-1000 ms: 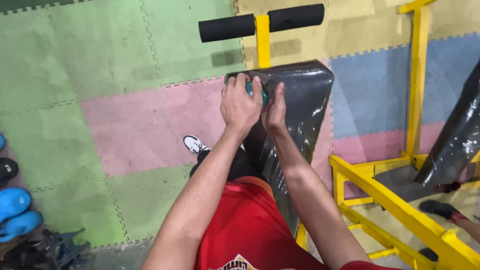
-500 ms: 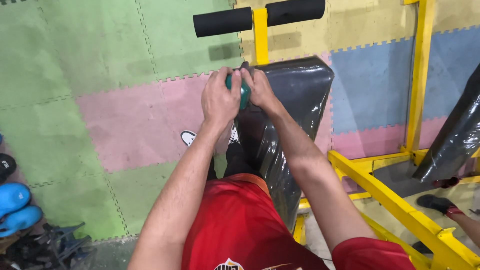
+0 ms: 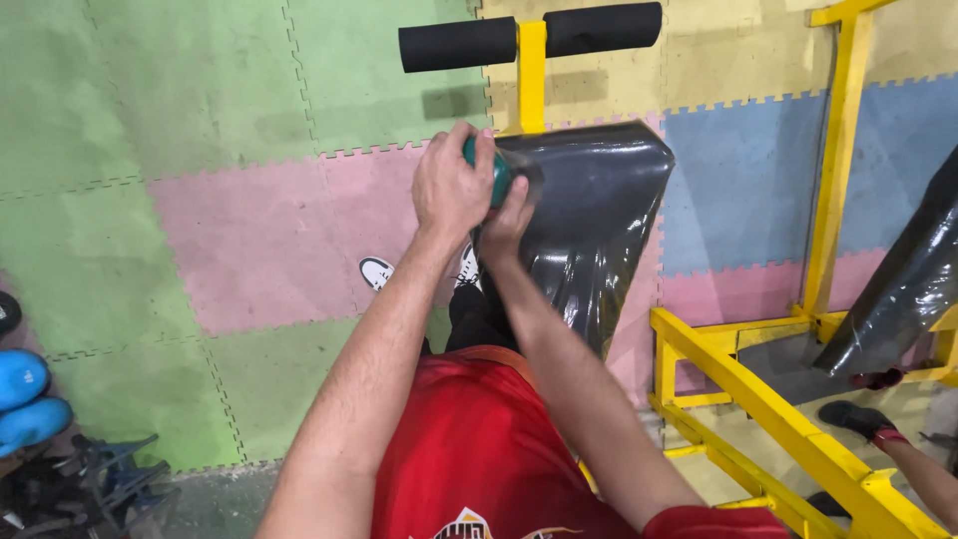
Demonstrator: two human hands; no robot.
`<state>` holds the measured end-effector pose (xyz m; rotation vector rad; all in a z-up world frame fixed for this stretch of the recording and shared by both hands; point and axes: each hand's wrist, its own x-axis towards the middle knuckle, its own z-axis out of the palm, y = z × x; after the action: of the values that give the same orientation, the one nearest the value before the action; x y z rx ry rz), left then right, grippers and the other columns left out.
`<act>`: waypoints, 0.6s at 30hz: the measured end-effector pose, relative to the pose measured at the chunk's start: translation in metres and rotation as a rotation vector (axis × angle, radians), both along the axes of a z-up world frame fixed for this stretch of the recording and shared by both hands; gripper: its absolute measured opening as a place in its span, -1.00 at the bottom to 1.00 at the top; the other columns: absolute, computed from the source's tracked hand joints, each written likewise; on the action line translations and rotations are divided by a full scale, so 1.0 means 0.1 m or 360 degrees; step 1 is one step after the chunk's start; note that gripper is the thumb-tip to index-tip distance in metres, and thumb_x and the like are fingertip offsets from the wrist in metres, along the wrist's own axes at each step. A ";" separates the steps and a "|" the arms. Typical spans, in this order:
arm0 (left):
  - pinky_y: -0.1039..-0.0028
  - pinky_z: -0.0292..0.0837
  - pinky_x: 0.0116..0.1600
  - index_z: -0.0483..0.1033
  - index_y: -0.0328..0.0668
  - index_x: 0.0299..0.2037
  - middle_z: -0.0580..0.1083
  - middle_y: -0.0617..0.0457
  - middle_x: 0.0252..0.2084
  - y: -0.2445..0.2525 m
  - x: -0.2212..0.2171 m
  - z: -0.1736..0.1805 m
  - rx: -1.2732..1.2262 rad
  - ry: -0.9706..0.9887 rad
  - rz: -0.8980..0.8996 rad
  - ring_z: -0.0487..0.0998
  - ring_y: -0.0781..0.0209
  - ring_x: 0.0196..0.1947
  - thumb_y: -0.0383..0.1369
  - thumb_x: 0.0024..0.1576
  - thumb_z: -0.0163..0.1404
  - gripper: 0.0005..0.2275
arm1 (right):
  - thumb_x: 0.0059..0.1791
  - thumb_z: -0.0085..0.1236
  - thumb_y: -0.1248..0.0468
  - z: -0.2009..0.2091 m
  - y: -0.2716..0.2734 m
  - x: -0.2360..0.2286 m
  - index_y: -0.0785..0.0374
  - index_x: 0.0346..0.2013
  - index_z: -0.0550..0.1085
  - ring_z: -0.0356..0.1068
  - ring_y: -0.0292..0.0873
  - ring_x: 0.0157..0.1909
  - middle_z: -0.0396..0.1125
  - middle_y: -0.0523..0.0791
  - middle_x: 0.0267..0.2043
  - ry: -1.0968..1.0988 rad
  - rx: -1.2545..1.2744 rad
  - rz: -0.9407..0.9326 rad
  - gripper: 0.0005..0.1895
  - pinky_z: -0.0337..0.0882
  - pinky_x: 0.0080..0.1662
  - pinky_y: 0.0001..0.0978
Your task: Cleaning and wiping down various dumbbells in a gym using a spray and cloth.
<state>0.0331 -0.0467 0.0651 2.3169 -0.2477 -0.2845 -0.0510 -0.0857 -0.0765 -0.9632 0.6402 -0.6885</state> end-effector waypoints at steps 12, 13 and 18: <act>0.02 0.45 -0.10 0.49 -0.22 -0.10 0.56 -0.23 -0.17 0.19 -0.08 0.17 0.0135 0.0127 -0.0021 0.58 -0.26 -0.11 0.13 0.09 0.10 -0.49 | 0.14 -0.06 0.06 0.35 -0.92 0.57 0.46 -0.24 0.50 0.45 0.31 -0.12 0.39 0.26 -0.32 0.1119 -0.1276 0.1340 -0.55 0.38 -0.10 0.08; 0.02 0.45 -0.10 0.49 -0.22 -0.10 0.56 -0.23 -0.17 0.21 -0.04 0.15 0.0138 0.0124 -0.0021 0.58 -0.26 -0.11 0.13 0.09 0.10 -0.49 | 0.14 -0.06 0.06 0.42 -0.86 0.48 0.46 -0.24 0.50 0.45 0.31 -0.12 0.39 0.26 -0.32 0.1115 -0.1275 0.1339 -0.55 0.38 -0.10 0.08; 0.16 0.50 -0.03 0.44 -0.12 0.00 0.61 -0.17 -0.17 0.31 0.07 0.05 0.0030 0.0544 0.0005 0.63 -0.10 -0.12 0.17 -0.16 0.28 -0.33 | 0.15 0.03 0.16 0.26 -0.56 -0.09 0.38 0.00 0.44 0.46 0.27 -0.08 0.44 0.13 -0.10 0.0758 -0.2217 0.0392 -0.69 0.41 -0.05 0.03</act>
<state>0.0398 -0.0160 0.0704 2.2419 -0.0704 -0.6743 -0.0600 -0.1413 -0.0508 -2.5025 0.3652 -0.6435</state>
